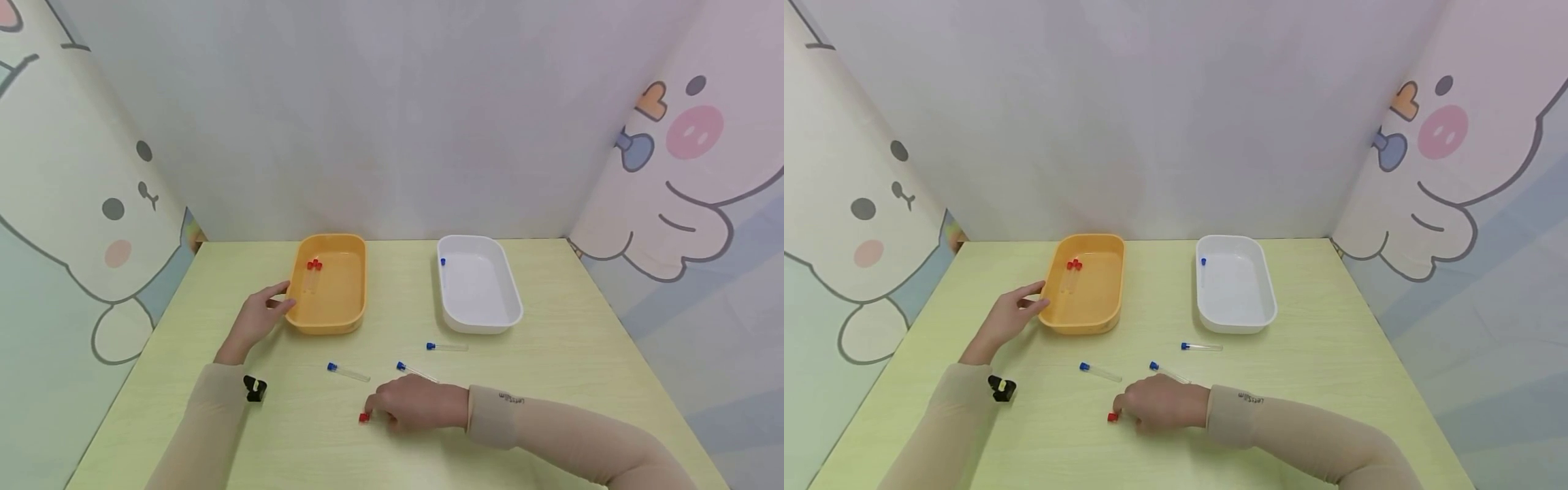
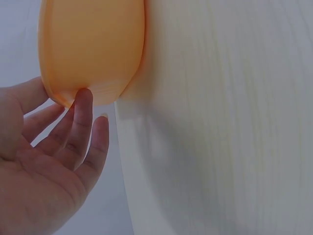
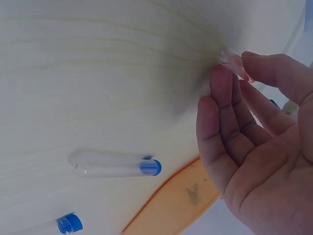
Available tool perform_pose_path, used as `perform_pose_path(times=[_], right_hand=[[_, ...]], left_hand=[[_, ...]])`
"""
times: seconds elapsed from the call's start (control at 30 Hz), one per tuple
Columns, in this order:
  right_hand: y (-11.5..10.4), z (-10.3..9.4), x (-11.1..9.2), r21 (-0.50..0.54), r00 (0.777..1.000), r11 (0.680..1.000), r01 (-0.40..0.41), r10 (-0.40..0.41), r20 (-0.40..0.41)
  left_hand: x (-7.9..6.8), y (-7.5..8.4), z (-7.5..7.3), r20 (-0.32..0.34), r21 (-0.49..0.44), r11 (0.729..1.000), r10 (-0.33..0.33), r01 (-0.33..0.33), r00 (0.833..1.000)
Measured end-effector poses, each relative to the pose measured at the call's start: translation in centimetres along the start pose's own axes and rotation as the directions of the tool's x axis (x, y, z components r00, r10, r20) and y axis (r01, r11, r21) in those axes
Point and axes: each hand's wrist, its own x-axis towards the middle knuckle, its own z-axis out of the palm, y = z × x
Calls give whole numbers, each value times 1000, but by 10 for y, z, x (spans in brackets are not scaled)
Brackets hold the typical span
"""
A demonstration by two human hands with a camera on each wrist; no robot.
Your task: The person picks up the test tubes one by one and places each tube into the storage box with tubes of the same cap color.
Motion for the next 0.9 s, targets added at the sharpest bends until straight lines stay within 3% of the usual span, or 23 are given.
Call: perform_pose_path(times=[0.6,0.9], right_hand=[[9,-28,5,13,1000,1000,5,-5,-30],[12,-50,5,78,998,997,1,4,-70]], left_hand=[[-1,1,-1,-9,11,1000,25,-25,1000],[-1,1,-1,-3,7,1000,13,-13,1000]])
